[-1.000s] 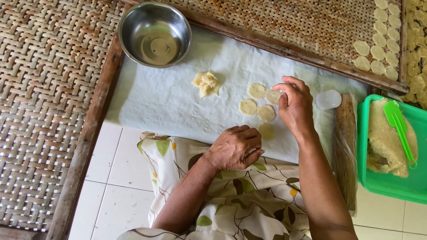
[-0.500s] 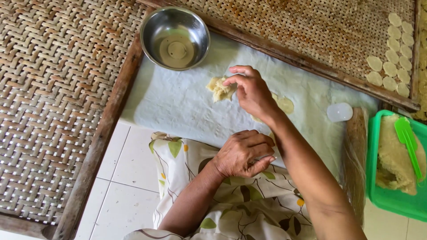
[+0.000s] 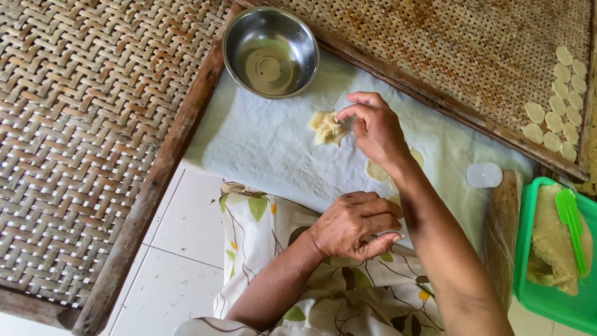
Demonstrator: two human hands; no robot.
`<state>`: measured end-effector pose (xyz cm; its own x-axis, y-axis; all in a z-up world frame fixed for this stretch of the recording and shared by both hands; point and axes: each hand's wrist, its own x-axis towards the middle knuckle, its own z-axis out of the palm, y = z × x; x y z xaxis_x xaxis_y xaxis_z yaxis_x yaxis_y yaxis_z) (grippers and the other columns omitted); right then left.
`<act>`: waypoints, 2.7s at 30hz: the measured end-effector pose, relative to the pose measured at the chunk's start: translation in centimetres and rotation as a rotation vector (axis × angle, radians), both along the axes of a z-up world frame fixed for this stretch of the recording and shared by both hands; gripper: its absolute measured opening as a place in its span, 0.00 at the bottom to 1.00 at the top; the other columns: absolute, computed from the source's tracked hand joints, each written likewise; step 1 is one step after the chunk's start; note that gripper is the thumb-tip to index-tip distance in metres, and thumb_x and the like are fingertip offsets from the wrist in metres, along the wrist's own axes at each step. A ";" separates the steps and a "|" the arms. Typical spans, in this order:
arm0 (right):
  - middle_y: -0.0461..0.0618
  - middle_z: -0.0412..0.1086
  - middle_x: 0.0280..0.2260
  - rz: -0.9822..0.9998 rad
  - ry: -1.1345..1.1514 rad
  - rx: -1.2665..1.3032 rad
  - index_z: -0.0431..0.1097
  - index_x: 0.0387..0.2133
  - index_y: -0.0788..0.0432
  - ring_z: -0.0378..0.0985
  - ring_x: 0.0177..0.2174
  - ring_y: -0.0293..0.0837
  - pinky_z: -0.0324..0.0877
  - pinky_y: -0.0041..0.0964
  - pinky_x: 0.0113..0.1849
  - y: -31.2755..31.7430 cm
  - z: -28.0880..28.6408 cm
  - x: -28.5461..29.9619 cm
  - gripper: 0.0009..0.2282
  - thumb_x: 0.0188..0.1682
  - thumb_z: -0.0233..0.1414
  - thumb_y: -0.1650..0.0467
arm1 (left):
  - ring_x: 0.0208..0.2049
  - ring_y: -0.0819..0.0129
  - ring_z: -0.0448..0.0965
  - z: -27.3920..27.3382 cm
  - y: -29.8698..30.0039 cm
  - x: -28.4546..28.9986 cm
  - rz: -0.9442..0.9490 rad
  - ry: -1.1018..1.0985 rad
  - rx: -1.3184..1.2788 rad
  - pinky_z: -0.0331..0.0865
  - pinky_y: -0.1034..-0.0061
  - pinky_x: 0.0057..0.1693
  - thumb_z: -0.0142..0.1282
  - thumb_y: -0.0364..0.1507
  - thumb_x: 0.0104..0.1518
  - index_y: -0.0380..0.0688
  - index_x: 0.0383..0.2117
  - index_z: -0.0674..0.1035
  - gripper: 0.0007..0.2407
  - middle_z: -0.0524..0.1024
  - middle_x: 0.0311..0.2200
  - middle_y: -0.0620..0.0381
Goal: Rolling out dough and cutting it into small circular shapes using a plastic mold.
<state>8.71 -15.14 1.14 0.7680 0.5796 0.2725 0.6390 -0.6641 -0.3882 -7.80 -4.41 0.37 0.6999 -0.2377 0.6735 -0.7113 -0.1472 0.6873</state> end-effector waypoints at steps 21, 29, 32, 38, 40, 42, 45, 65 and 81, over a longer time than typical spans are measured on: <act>0.50 0.70 0.55 0.184 -0.404 -0.317 0.76 0.31 0.54 0.68 0.59 0.49 0.51 0.59 0.63 1.9 1.5 0.2 0.08 0.47 0.55 0.80 | 0.39 0.64 0.80 0.3 0.4 -0.2 -0.011 0.001 -0.076 0.76 0.71 0.48 0.61 0.32 0.61 0.46 0.36 0.81 0.05 0.79 0.43 0.61; 0.48 0.68 0.60 0.167 -0.179 -0.224 0.74 0.44 0.57 0.63 0.65 0.48 0.43 0.64 0.67 4.3 0.7 2.9 0.06 0.55 0.56 0.73 | 0.39 0.65 0.80 0.8 1.0 -0.4 0.003 -0.017 -0.132 0.76 0.70 0.47 0.60 0.30 0.62 0.45 0.37 0.80 0.04 0.79 0.44 0.61; 0.53 0.67 0.59 0.292 -0.176 -0.191 0.74 0.55 0.61 0.60 0.64 0.53 0.35 0.68 0.65 7.3 -0.1 3.8 0.21 0.50 0.60 0.65 | 0.40 0.64 0.80 1.0 1.7 -0.3 0.010 -0.029 -0.204 0.76 0.71 0.48 0.57 0.30 0.64 0.44 0.39 0.80 0.05 0.79 0.46 0.59; 0.46 0.75 0.49 0.307 -0.205 -0.423 0.78 0.44 0.56 0.61 0.64 0.50 0.25 0.75 0.63 10.9 -0.8 5.1 0.20 0.45 0.63 0.56 | 0.42 0.63 0.81 0.9 2.0 -0.3 0.111 -0.044 -0.331 0.75 0.72 0.47 0.54 0.29 0.64 0.43 0.39 0.81 0.06 0.80 0.47 0.56; 0.48 0.75 0.47 0.291 -0.123 -0.436 0.79 0.39 0.55 0.61 0.62 0.51 0.26 0.76 0.62 11.1 -0.4 5.0 0.20 0.45 0.63 0.53 | 0.46 0.63 0.82 0.9 1.9 -0.3 0.224 -0.024 -0.374 0.74 0.71 0.51 0.51 0.30 0.65 0.44 0.39 0.81 0.07 0.80 0.46 0.55; 0.49 0.75 0.47 0.289 -0.099 -0.333 0.79 0.38 0.56 0.63 0.61 0.52 0.30 0.76 0.61 10.0 0.8 4.8 0.19 0.46 0.63 0.54 | 0.49 0.63 0.81 0.6 1.7 -0.3 0.303 0.022 -0.391 0.72 0.70 0.55 0.50 0.31 0.67 0.44 0.41 0.81 0.08 0.80 0.48 0.54; 0.48 0.76 0.46 0.171 0.023 -0.092 0.78 0.38 0.56 0.70 0.55 0.50 0.47 0.67 0.58 5.8 2.0 3.6 0.16 0.48 0.62 0.57 | 0.58 0.59 0.76 0.0 0.8 0.3 0.433 0.175 -0.451 0.67 0.67 0.63 0.45 0.33 0.70 0.43 0.49 0.78 0.11 0.76 0.55 0.50; 0.54 0.50 0.71 -0.331 0.783 1.191 0.45 0.71 0.57 0.48 0.70 0.50 0.42 0.50 0.66 -10.3 1.3 -6.7 0.30 0.58 0.36 0.56 | 0.78 0.56 0.26 2.2 -9.4 2.7 -0.198 0.706 -0.329 0.33 0.59 0.77 0.29 0.60 0.64 0.48 0.75 0.36 0.40 0.25 0.77 0.51; 0.52 0.75 0.44 -0.435 0.327 0.391 0.77 0.43 0.57 0.79 0.41 0.42 0.77 0.30 0.43 -13.9 -1.2 -11.3 0.11 0.54 0.51 0.82 | 0.67 0.57 0.69 -1.1 -0.9 9.8 0.213 0.558 -0.034 0.68 0.64 0.66 0.50 0.27 0.66 0.51 0.59 0.75 0.15 0.69 0.65 0.51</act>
<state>-2.61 -29.04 -0.09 0.9881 0.1040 0.1131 0.1531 -0.6056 -0.7809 1.98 -5.35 -0.71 0.9801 -0.0379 0.1948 -0.1984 -0.2182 0.9555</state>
